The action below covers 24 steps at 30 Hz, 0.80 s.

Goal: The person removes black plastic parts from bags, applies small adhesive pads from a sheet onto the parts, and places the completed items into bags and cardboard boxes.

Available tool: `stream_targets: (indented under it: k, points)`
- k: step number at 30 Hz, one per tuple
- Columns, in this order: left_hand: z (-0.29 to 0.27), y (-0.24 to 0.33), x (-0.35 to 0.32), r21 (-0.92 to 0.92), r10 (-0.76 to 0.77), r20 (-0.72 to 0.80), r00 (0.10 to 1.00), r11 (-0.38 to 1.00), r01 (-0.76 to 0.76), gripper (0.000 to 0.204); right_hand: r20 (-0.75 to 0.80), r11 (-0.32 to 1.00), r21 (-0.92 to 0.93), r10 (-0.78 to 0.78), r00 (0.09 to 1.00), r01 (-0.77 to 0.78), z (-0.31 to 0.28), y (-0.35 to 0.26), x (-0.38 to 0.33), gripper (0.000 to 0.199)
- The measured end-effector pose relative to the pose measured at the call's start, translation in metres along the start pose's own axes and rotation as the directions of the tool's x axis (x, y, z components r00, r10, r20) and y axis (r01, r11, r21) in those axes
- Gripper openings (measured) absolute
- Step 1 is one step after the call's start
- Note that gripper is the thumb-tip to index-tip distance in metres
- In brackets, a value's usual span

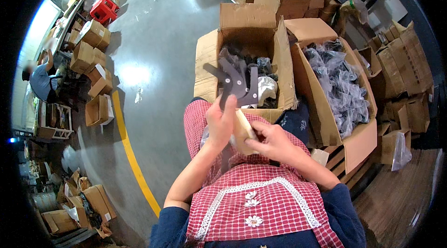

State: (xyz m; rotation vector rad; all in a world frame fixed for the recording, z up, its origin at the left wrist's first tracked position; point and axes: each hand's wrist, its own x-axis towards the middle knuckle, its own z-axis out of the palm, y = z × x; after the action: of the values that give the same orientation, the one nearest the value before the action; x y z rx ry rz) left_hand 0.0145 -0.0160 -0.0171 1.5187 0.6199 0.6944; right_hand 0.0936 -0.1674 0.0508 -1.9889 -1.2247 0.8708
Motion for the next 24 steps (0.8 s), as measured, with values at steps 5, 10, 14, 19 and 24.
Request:
stream_targets:
  k: [5,10,14,19,24]
  points:
    - [-0.008,0.005,0.025,-0.395,-0.171,-0.14,0.975,0.913,0.103,0.023,-0.152,0.744,0.668,0.097,0.984,0.03,-0.001,0.045,0.004,0.042]
    - [-0.023,0.01,0.033,-0.513,-0.252,-0.146,0.957,0.846,0.145,0.017,0.09,0.55,0.834,-0.202,0.975,0.037,-0.027,0.057,0.016,0.035]
    - [-0.015,-0.001,0.025,-0.523,-0.228,-0.114,0.967,0.841,0.136,0.017,0.081,0.768,0.562,-0.42,0.904,0.306,0.018,0.074,0.054,0.03]
    - [-0.022,0.013,0.027,-0.408,-0.218,-0.163,0.962,0.903,0.135,0.027,0.21,0.871,0.49,-0.133,0.969,0.014,0.027,0.088,0.081,0.03]
    - [-0.051,-0.005,0.031,-0.143,0.065,-0.259,0.964,0.984,-0.105,0.032,-0.111,0.713,0.689,0.28,0.954,-0.129,-0.001,0.135,0.111,0.022]
